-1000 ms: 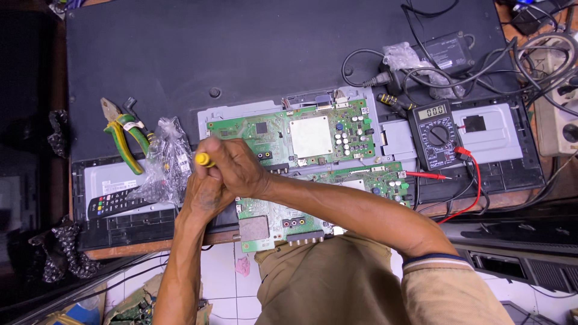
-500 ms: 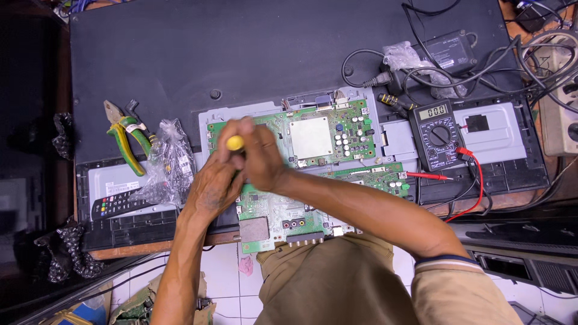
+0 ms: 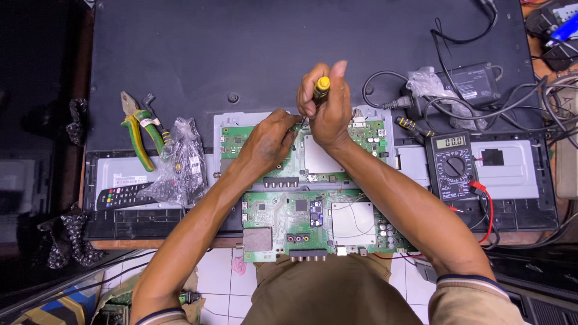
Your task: The person works on a disassembled television, using a soldering iron and a multimeter to test and repair circuit boards. They remove a board from the chassis, perform soldering and electrical measurements, and then reposition the board within the device.
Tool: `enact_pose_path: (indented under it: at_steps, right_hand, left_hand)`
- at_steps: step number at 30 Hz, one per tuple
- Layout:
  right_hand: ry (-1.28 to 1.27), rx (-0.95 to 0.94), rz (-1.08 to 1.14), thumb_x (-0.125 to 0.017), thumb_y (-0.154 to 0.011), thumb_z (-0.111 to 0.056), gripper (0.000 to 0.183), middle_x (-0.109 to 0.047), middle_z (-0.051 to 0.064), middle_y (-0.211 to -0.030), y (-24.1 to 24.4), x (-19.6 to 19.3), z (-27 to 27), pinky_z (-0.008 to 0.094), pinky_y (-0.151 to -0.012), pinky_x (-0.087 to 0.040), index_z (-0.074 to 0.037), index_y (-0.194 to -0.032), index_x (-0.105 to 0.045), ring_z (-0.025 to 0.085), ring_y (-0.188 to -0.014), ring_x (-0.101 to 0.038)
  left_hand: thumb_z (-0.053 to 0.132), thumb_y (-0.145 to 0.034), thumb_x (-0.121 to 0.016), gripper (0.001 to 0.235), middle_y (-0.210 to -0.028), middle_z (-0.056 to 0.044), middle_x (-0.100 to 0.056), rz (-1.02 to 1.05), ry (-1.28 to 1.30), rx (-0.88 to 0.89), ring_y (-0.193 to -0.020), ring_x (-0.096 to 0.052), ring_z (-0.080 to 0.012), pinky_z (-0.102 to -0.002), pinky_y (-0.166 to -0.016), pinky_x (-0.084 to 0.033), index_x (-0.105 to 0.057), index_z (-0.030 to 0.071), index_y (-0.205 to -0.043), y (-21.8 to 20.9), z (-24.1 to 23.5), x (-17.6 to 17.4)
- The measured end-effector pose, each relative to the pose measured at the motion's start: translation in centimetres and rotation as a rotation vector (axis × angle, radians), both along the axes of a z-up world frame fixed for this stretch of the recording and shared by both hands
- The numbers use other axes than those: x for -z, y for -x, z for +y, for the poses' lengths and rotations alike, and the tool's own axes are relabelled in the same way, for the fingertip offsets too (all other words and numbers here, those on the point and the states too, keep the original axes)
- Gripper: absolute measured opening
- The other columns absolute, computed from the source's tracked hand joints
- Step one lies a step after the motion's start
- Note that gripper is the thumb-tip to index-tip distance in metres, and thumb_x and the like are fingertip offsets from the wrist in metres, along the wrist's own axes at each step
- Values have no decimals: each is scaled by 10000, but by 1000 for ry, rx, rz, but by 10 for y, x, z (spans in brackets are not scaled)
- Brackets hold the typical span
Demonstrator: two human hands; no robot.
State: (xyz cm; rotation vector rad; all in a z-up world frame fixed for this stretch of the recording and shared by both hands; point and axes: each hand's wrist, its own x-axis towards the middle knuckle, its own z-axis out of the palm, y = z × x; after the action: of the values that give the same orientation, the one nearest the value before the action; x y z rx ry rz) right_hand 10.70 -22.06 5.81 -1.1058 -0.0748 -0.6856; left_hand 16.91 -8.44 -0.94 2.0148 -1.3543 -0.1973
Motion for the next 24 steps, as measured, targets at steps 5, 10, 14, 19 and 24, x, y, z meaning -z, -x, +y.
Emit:
enact_pose_path:
  at_steps: [5, 10, 14, 19, 24]
  right_hand:
    - [-33, -20, 60, -273, -1031, -561, 587, -317, 6, -511, -13, 7, 1, 250, -473, -274, -94, -732, -465, 98, -455, -300]
    - [-51, -40, 58, -272, -1026, -571, 589, -288, 10, -498, -22, 14, -2, 260, -463, -272, -90, -738, -454, 106, -443, -292]
    - [-36, -44, 59, -279, -1027, -572, 585, -283, 9, -502, -22, 13, -3, 257, -466, -265, -92, -743, -456, 103, -443, -275]
    - [-23, -47, 52, -293, -1031, -568, 575, -284, 3, -508, -23, 12, -2, 254, -468, -269, -89, -759, -454, 96, -448, -267]
    - [76, -47, -136, -432, -1072, -544, 403, -307, 2, -637, -23, 17, 3, 251, -506, -244, -143, -1081, -394, 91, -535, -251]
  left_hand:
    - [-33, -903, -616, 258, -965, -164, -619, 33, 38, 39, -881, -641, -380, -469, -778, -525, -625, -5, -1160, -5, 2, 0]
    - [-19, -908, -605, 204, -938, -167, -612, 44, 34, 64, -864, -625, -374, -458, -786, -509, -611, -11, -1112, -9, 1, 0]
    - [-6, -923, -597, 212, -955, -164, -615, 60, 14, 65, -891, -624, -372, -460, -812, -510, -620, -8, -1134, -10, 1, 2]
    - [-18, -921, -599, 220, -965, -167, -628, 48, 34, 85, -925, -620, -365, -459, -847, -505, -624, -8, -1140, -12, 0, 4]
    - [0, -930, -603, 164, -935, -164, -612, 71, 34, 65, -884, -620, -371, -457, -802, -505, -613, -6, -1094, -11, 1, 2]
